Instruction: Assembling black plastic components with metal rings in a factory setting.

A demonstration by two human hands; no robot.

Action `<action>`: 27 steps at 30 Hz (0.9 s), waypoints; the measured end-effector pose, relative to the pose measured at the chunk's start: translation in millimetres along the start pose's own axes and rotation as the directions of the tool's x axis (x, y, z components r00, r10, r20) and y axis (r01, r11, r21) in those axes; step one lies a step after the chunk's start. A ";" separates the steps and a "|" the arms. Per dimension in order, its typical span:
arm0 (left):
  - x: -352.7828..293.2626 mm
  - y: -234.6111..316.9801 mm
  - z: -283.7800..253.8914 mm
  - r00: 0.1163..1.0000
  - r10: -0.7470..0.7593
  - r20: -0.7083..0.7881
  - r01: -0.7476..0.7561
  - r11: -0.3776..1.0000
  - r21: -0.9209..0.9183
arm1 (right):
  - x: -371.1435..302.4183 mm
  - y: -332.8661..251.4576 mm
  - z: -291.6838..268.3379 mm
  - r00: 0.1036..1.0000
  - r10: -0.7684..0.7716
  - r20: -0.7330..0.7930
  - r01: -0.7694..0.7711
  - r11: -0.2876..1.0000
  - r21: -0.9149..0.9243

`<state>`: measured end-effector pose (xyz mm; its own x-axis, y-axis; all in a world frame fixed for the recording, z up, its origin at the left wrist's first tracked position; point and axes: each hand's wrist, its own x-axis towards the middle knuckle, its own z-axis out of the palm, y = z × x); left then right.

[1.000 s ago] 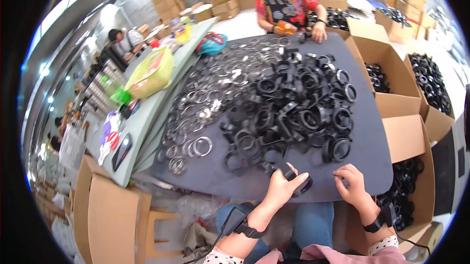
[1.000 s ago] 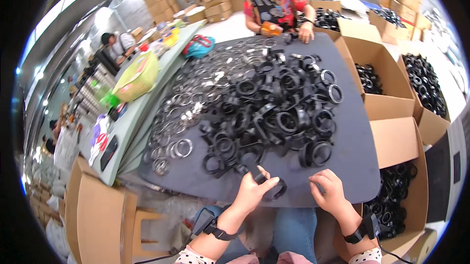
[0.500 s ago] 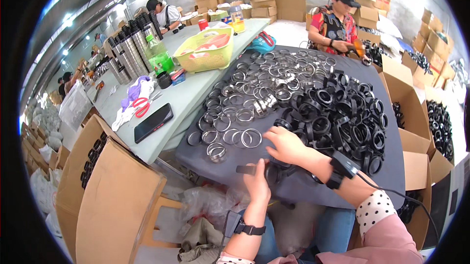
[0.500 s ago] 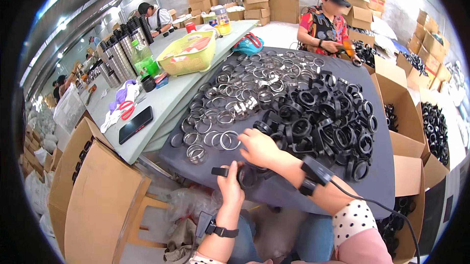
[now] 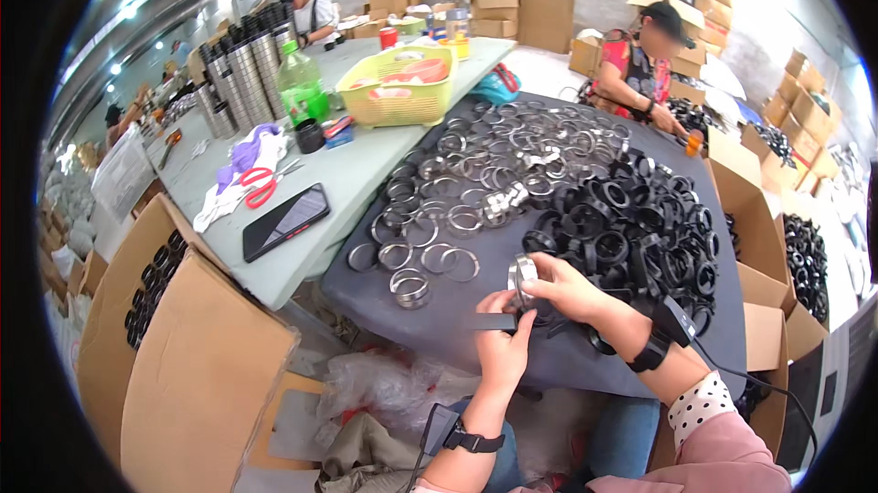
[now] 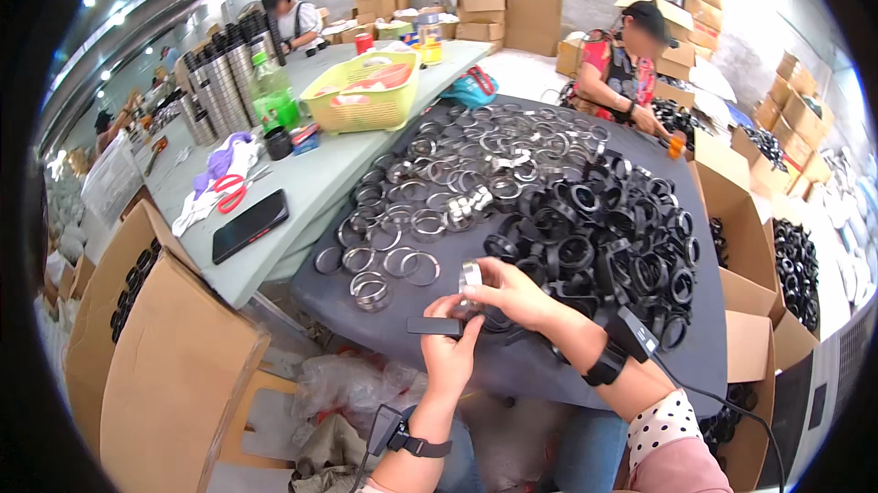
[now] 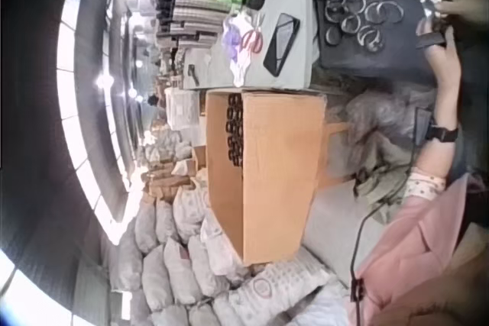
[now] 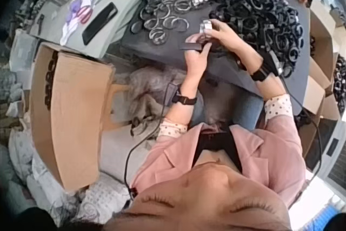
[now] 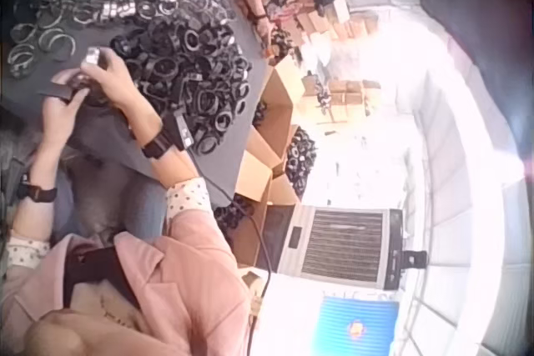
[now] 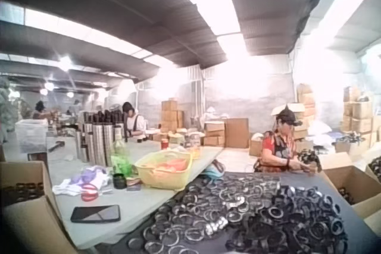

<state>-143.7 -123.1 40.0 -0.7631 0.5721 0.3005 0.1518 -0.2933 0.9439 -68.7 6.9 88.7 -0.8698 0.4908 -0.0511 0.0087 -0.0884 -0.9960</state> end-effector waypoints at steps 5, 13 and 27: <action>-5.3 19.7 20.3 0.878 0.306 0.368 -0.409 0.879 0.245 | -62.3 -3.0 -34.4 0.998 0.062 0.032 -0.069 0.931 0.359; -1.4 52.5 52.7 0.650 0.279 0.707 -0.560 0.804 0.198 | -150.5 -15.7 -94.2 0.992 -0.117 -0.053 0.116 0.993 -0.010; 33.8 20.7 79.3 0.877 0.315 0.361 -0.463 0.752 0.468 | -296.2 -30.7 -113.2 0.652 -0.749 -0.122 0.396 0.474 -0.787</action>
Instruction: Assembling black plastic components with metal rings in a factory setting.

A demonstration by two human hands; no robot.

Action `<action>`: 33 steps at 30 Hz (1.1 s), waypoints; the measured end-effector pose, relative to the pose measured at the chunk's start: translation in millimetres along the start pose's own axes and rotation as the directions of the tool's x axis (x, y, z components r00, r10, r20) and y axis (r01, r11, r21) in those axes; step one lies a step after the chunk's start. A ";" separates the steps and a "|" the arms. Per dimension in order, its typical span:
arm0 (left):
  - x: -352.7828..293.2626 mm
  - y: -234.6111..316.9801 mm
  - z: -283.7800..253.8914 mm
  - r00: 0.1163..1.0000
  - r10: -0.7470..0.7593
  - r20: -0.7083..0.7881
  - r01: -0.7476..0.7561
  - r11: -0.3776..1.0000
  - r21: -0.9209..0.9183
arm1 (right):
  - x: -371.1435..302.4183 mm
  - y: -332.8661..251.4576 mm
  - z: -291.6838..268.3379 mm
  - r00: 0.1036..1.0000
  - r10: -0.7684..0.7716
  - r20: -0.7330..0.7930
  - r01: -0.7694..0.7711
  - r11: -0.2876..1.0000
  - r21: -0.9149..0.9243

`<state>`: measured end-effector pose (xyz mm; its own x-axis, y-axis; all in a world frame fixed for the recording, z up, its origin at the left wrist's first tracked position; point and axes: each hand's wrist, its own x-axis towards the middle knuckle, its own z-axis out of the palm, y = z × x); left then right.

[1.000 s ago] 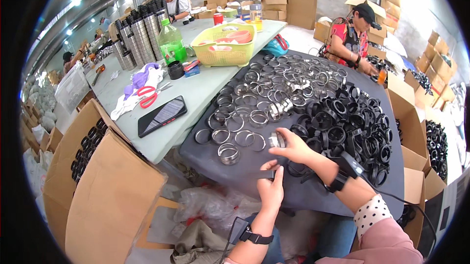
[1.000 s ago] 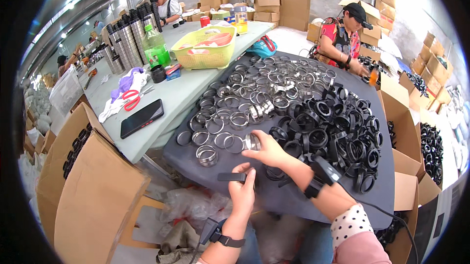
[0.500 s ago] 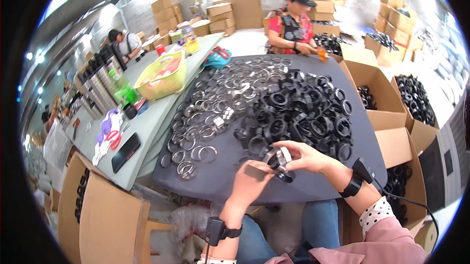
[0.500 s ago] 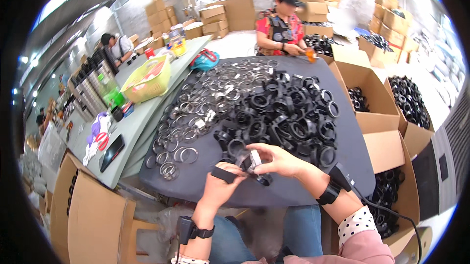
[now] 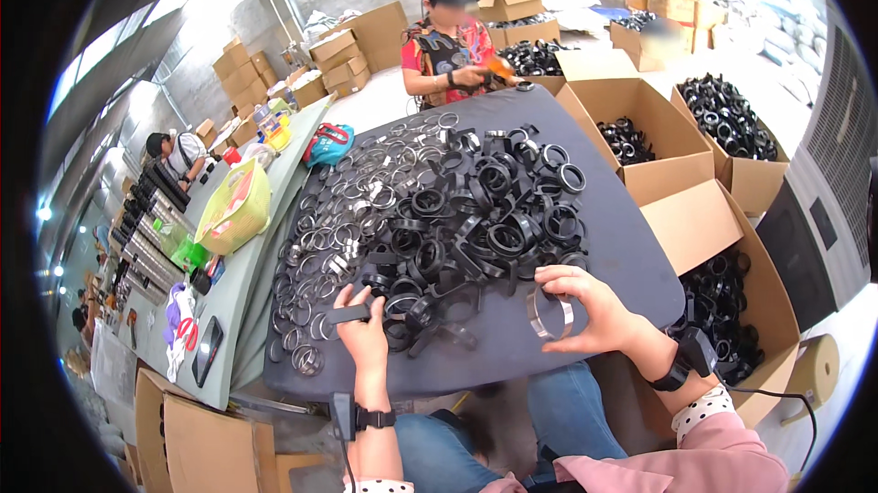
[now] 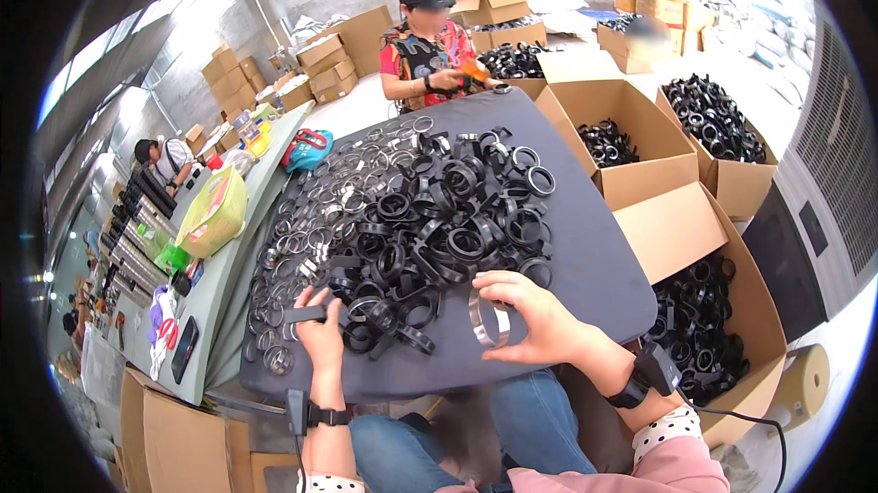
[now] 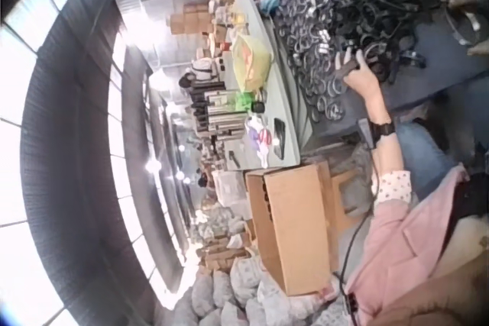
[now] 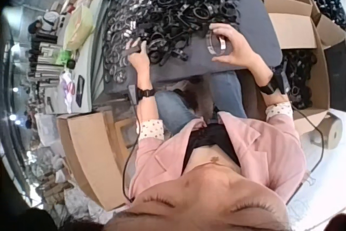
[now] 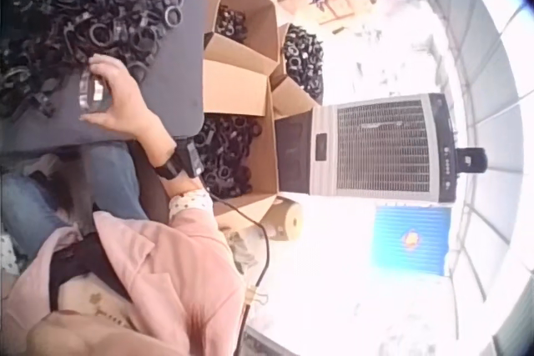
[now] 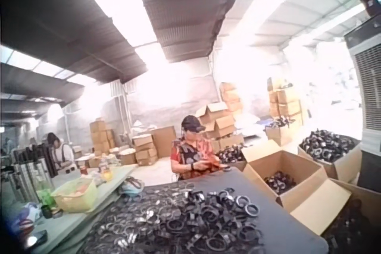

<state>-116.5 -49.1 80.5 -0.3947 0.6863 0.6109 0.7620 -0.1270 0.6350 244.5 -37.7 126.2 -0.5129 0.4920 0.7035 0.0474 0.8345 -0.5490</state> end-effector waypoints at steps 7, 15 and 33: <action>-47.4 96.4 26.9 0.764 -0.317 0.562 0.585 -0.031 -0.811 | -55.6 25.0 7.2 0.510 0.858 0.065 -0.697 0.457 -0.553; -82.8 122.3 34.2 0.578 -0.190 0.794 0.651 -0.480 -0.589 | -84.1 46.7 33.1 0.598 0.789 -0.140 -0.617 0.342 -0.709; -100.7 124.4 48.9 0.772 -0.241 0.588 0.597 -0.040 -0.801 | -21.2 -35.2 35.9 0.979 -0.191 -0.065 0.070 0.626 -0.776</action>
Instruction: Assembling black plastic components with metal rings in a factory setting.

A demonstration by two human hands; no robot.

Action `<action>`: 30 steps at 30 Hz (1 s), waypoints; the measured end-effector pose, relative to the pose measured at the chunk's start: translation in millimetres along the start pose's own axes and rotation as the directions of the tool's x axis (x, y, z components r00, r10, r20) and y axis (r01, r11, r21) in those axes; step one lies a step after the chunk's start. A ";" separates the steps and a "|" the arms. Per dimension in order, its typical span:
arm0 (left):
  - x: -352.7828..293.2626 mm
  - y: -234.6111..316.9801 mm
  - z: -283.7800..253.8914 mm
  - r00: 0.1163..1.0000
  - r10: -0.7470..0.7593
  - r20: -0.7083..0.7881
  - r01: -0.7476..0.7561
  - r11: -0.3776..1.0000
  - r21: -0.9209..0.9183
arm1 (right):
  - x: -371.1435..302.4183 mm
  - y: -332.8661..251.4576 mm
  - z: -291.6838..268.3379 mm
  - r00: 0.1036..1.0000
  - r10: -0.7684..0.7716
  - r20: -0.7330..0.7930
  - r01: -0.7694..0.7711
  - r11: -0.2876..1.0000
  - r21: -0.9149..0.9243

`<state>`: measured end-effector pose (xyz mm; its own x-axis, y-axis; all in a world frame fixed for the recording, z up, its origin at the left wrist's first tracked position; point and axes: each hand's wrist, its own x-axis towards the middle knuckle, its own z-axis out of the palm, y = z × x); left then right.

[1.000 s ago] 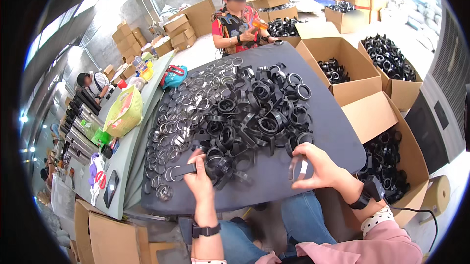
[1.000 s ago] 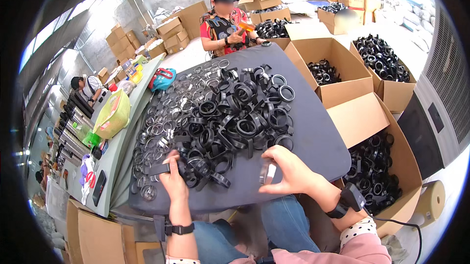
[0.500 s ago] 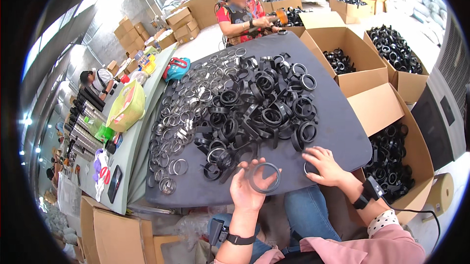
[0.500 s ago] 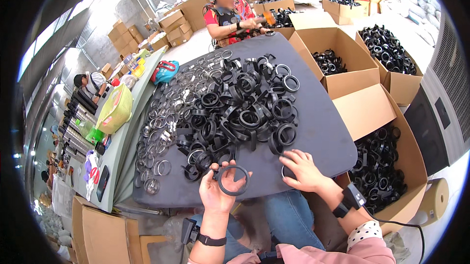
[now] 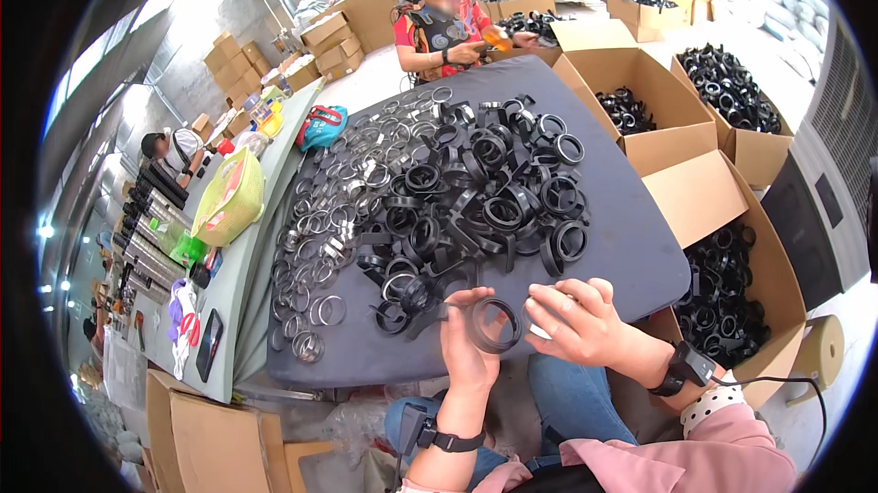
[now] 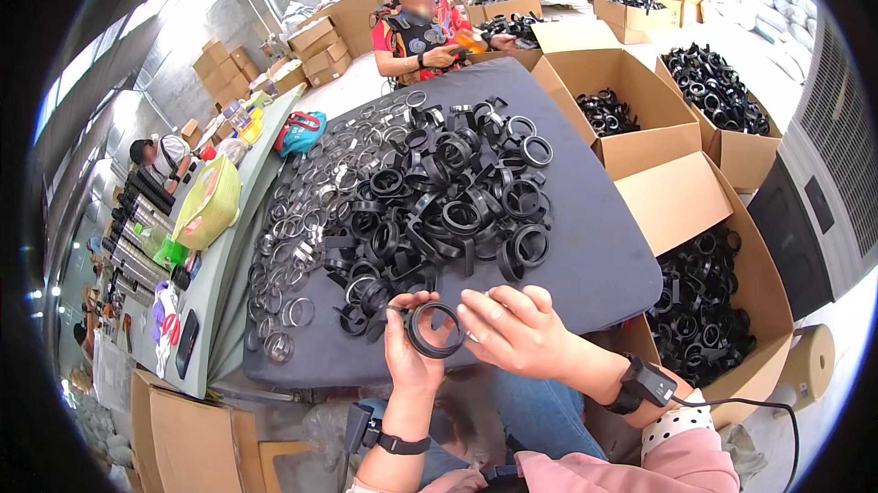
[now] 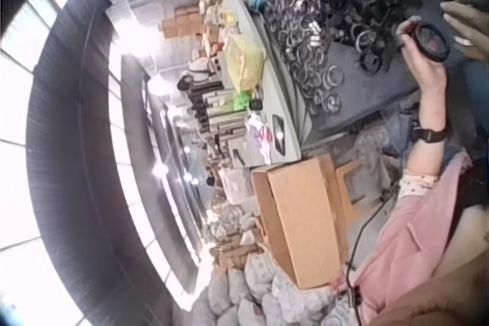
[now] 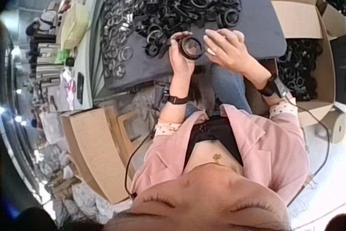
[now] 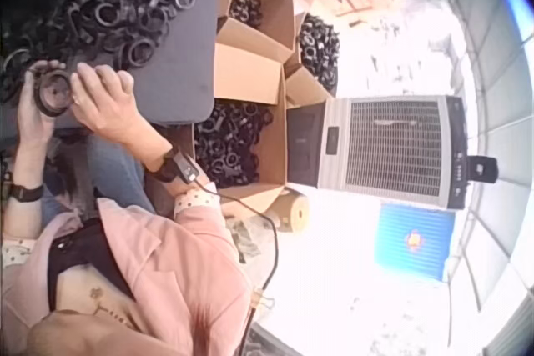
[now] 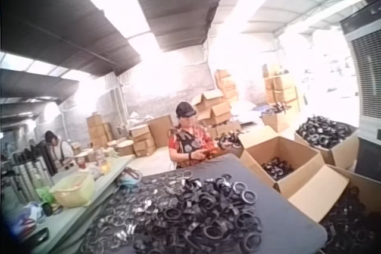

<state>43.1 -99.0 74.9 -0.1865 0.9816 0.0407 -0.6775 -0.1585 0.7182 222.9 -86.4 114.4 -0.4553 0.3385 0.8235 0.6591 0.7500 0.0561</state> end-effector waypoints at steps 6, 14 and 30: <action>-3.2 0.4 1.9 0.994 0.044 0.103 -0.042 0.999 -0.019 | 21.3 -11.8 4.5 0.998 0.053 -0.043 -0.044 0.982 0.184; -18.5 -2.1 18.4 0.943 0.290 0.165 -0.329 0.893 0.308 | 8.3 -46.7 29.5 0.908 0.375 0.188 -0.410 0.701 0.583; -17.7 -3.8 31.3 0.885 0.424 0.191 -0.464 0.772 0.434 | 0.7 -52.1 36.5 0.893 0.430 0.130 -0.395 0.616 0.682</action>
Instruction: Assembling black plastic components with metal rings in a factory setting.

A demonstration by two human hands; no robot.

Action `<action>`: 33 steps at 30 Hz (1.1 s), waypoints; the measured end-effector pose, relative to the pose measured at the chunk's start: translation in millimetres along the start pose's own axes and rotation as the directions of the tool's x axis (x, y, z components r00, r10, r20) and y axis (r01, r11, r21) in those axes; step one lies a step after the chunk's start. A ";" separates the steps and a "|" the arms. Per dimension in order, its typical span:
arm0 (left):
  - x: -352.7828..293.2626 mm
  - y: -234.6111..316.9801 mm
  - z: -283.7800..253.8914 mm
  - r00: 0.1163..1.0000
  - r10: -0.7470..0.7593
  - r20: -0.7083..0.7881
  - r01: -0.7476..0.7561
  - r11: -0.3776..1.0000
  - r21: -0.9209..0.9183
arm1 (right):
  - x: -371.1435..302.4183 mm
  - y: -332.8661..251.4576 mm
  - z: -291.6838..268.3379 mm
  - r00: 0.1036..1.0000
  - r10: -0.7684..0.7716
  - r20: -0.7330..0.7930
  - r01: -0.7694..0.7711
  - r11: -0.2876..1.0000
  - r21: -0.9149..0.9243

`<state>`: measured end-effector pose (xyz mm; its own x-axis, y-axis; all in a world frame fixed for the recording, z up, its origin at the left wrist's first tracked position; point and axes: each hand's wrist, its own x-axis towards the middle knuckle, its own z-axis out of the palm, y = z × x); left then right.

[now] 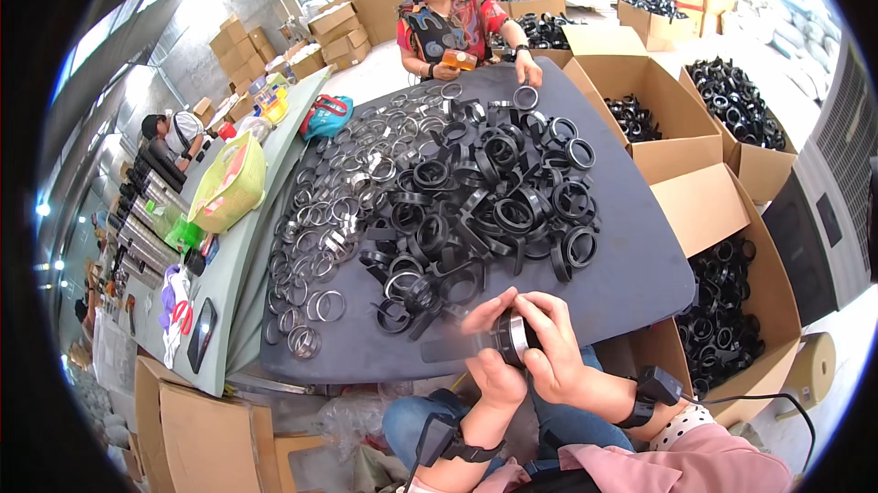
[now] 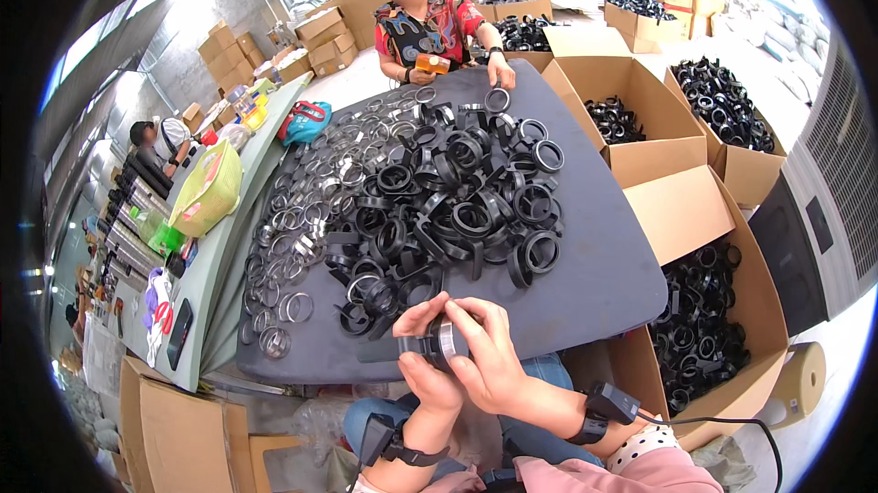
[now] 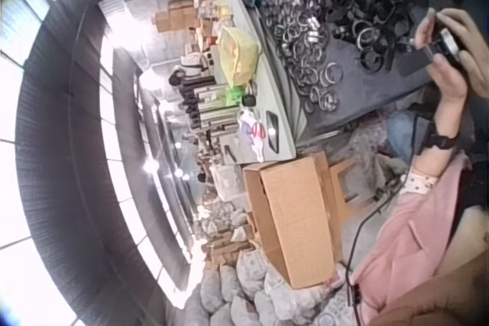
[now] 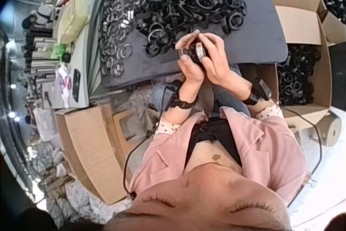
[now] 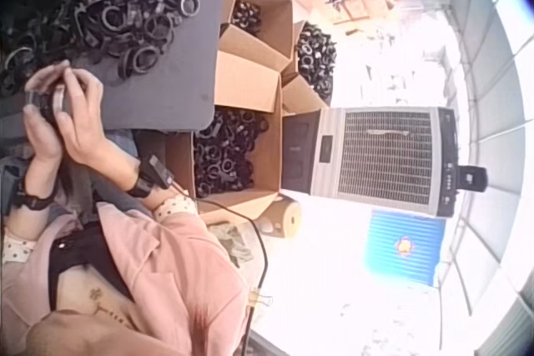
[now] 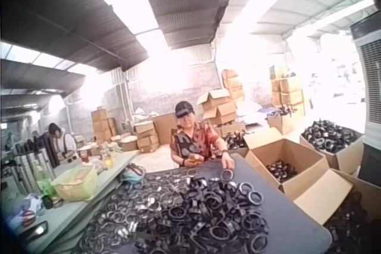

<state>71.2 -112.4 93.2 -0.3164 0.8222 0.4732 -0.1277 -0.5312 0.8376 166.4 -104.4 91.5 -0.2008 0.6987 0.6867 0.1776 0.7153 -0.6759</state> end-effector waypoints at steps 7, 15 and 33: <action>-0.6 2.6 -0.7 0.993 0.098 0.063 -0.105 0.988 0.113 | -2.1 -0.2 -5.7 0.999 -0.041 -0.017 0.041 0.999 0.004; 0.9 5.3 -4.0 0.995 0.043 0.095 -0.051 0.994 0.093 | -6.3 -1.2 -8.3 0.995 0.098 -0.014 -0.093 0.975 0.202; -7.9 20.8 5.4 0.986 -0.027 0.162 0.038 0.997 -0.067 | -18.2 -17.5 0.0 0.997 0.073 -0.004 -0.071 0.975 0.210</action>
<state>76.1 -128.9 108.4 -0.1563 0.8586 0.4883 -0.2022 -0.5117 0.8350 167.0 -129.7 90.8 -0.1837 0.7493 0.6362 -0.0148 0.6451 -0.7640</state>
